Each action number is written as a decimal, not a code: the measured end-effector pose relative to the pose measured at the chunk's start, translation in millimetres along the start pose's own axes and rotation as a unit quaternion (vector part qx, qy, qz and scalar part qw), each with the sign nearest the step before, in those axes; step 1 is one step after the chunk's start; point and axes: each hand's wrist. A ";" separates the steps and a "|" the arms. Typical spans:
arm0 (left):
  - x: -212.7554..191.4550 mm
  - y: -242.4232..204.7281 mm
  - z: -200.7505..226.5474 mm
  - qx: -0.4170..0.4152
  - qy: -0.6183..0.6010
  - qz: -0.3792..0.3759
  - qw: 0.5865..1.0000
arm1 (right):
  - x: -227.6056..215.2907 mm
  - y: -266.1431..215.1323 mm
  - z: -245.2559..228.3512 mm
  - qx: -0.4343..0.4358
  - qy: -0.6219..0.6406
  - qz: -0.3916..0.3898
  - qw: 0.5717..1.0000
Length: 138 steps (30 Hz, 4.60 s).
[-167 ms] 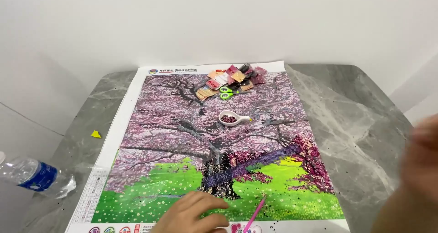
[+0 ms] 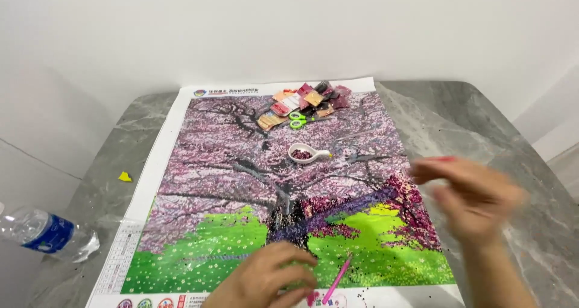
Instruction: The person is performing diamond painting, which involves using a specialized pen tool to pick up small resin diamonds and place them onto a sticky, color-coded canvas, and then using a ruler to align the rows.
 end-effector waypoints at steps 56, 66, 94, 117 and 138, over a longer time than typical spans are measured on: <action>91.6 6.7 -87.5 -0.165 -0.309 0.181 0.919 | 95.2 -127.0 14.9 0.396 0.252 -0.159 0.868; 87.7 10.7 -82.3 -0.217 -0.346 0.198 0.891 | 93.3 -141.1 14.5 0.420 0.300 -0.237 0.823; 114.2 -4.1 -95.4 -0.036 -0.065 0.228 0.971 | 97.0 -137.7 13.7 0.255 0.223 -0.258 0.905; 94.2 -1.3 -90.7 -0.241 -0.755 0.152 0.590 | 81.8 -113.3 31.3 0.032 0.034 -0.303 0.952; 82.8 16.4 -81.4 0.030 0.077 -0.049 0.995 | 73.1 -119.2 41.4 -0.078 -0.125 -0.355 0.923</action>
Point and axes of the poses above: each hand's wrist, its own y-axis towards the middle knuckle, its own x-axis out of the palm, z = x × y, and after that the axes turned 14 degrees about -x, right-handed
